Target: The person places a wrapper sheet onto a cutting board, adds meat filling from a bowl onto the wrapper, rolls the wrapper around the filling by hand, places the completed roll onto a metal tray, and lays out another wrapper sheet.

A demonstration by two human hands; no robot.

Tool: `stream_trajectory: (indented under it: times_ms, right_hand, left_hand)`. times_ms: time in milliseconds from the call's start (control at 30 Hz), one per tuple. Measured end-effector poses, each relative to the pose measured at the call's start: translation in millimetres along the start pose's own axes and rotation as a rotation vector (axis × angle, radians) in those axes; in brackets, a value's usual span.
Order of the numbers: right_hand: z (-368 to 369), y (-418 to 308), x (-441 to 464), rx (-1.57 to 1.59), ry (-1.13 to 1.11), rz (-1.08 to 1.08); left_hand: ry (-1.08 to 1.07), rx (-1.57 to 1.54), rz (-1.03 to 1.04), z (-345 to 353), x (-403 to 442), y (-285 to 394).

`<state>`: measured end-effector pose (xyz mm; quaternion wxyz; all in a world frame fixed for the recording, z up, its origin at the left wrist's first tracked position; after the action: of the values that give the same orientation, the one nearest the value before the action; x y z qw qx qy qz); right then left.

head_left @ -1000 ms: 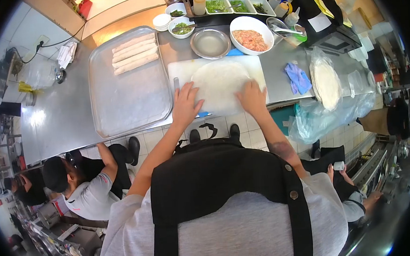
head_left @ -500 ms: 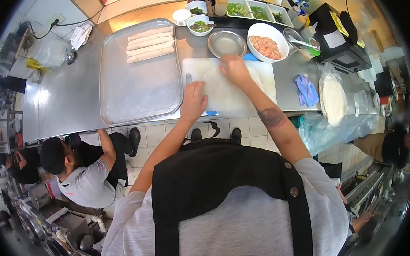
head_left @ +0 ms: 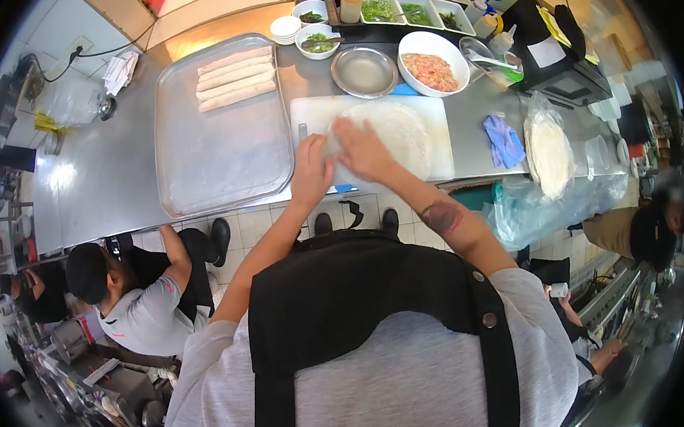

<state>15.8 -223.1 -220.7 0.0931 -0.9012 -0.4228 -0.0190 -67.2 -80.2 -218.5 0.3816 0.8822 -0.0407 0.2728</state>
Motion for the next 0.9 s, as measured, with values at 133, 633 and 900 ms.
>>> stream_trajectory:
  times_ms: [133,633,900]
  right_hand:
    - [1,-1,-2,0.077,-0.010,-0.066]
    - [-91,50,-99,-0.089,-0.382,0.796]
    - [-119,205,19,0.120,0.332,0.474]
  left_hand:
    - [0.036,-0.081,-0.034,-1,-1,-3]
    - [0.007,-0.010,0.005,1,0,0]
    - [0.030,0.094,0.093,-6,9,18]
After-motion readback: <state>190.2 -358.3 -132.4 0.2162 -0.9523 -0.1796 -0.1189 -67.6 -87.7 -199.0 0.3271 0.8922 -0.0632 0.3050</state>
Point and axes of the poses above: each hand's wrist, its own x-axis towards the middle knuckle, its own z-axis out of the palm, y = z × x, the point moved 2 cm from there along x, towards the middle knuckle, and after that the axes turned 4 degrees about y, right-handed, at the moved point
